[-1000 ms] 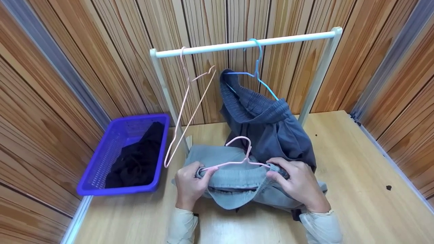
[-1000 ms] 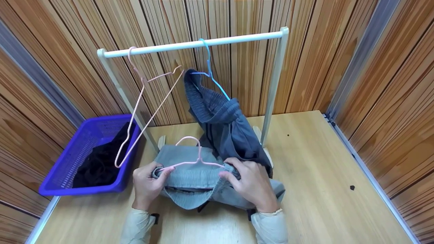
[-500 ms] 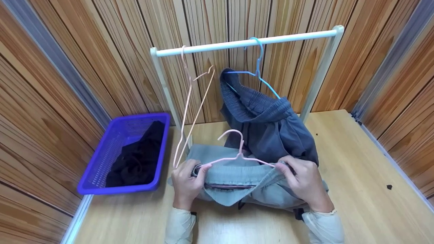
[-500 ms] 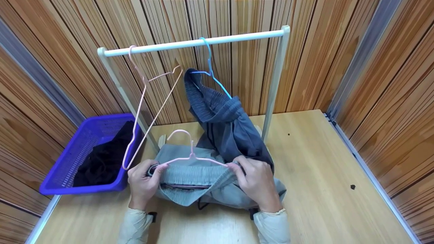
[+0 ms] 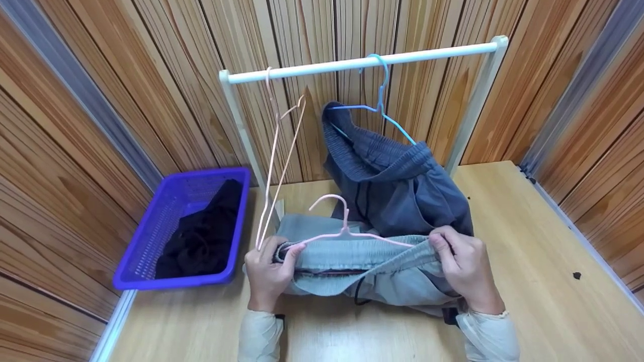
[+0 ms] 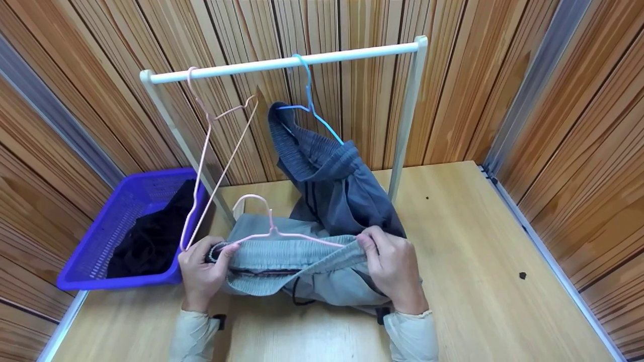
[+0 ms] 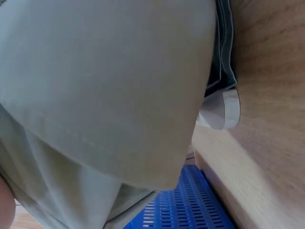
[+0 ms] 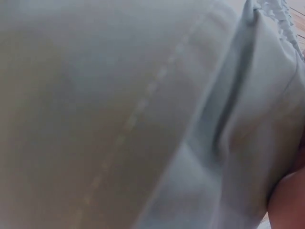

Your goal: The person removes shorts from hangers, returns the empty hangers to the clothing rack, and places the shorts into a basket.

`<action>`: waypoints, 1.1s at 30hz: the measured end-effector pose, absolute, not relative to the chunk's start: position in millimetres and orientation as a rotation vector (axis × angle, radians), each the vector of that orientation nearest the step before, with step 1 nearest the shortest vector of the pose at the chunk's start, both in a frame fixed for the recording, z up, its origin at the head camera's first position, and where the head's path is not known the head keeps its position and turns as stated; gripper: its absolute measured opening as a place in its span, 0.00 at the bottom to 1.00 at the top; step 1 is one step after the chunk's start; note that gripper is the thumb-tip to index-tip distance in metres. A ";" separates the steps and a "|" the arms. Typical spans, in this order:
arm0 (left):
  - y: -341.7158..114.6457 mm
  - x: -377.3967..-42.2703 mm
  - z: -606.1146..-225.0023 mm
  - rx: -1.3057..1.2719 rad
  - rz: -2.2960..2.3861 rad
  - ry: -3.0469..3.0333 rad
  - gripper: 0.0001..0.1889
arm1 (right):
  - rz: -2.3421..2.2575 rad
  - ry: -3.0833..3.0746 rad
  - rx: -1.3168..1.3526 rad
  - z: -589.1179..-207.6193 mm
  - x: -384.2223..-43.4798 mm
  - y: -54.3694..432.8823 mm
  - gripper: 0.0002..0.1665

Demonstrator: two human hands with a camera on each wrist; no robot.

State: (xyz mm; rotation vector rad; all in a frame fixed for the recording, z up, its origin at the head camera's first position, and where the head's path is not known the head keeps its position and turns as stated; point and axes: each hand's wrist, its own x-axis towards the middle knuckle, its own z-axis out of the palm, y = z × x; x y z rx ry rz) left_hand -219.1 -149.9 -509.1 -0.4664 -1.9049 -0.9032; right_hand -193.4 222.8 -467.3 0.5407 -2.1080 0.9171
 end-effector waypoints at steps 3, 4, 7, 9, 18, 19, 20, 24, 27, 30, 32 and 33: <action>-151.6 -219.1 -509.0 -0.465 -0.915 -1.892 0.24 | 0.936 -2.076 0.499 -467.7 -193.6 224.4 0.10; -152.1 -219.0 -509.0 -0.465 -0.927 -1.883 0.23 | 0.941 -2.062 0.483 -467.8 -193.7 224.7 0.09; -153.3 -219.1 -508.2 -0.476 -0.944 -1.860 0.23 | 0.949 -2.007 0.447 -468.1 -194.1 224.8 0.08; -154.0 -219.1 -507.2 -0.483 -0.949 -1.853 0.24 | 0.945 -1.966 0.418 -468.8 -194.6 224.4 0.09; -159.0 -221.1 -506.3 -0.524 -0.933 -1.810 0.26 | 0.856 -1.814 0.308 -477.5 -199.2 220.9 0.26; -159.5 -221.3 -506.2 -0.526 -0.932 -1.810 0.26 | 0.848 -1.801 0.288 -478.6 -199.6 220.6 0.28; -159.9 -221.4 -506.1 -0.527 -0.933 -1.810 0.26 | 0.844 -1.787 0.267 -479.7 -200.1 220.3 0.30; -161.3 -222.7 -507.1 -0.533 -0.930 -1.810 0.26 | 0.839 -1.740 0.189 -482.8 -201.6 220.3 0.35; -162.4 -223.8 -508.7 -0.533 -0.916 -1.814 0.26 | 0.822 -1.708 0.153 -483.4 -202.5 221.8 0.37; -164.7 -224.6 -510.6 -0.530 -0.907 -1.815 0.24 | 0.804 -1.676 0.133 -483.3 -202.5 223.0 0.38; -166.8 -224.6 -511.7 -0.535 -0.920 -1.805 0.19 | 0.792 -1.659 0.128 -483.4 -201.9 223.3 0.39; -167.9 -224.5 -512.0 -0.541 -0.926 -1.799 0.16 | 0.788 -1.654 0.124 -483.6 -201.5 223.4 0.39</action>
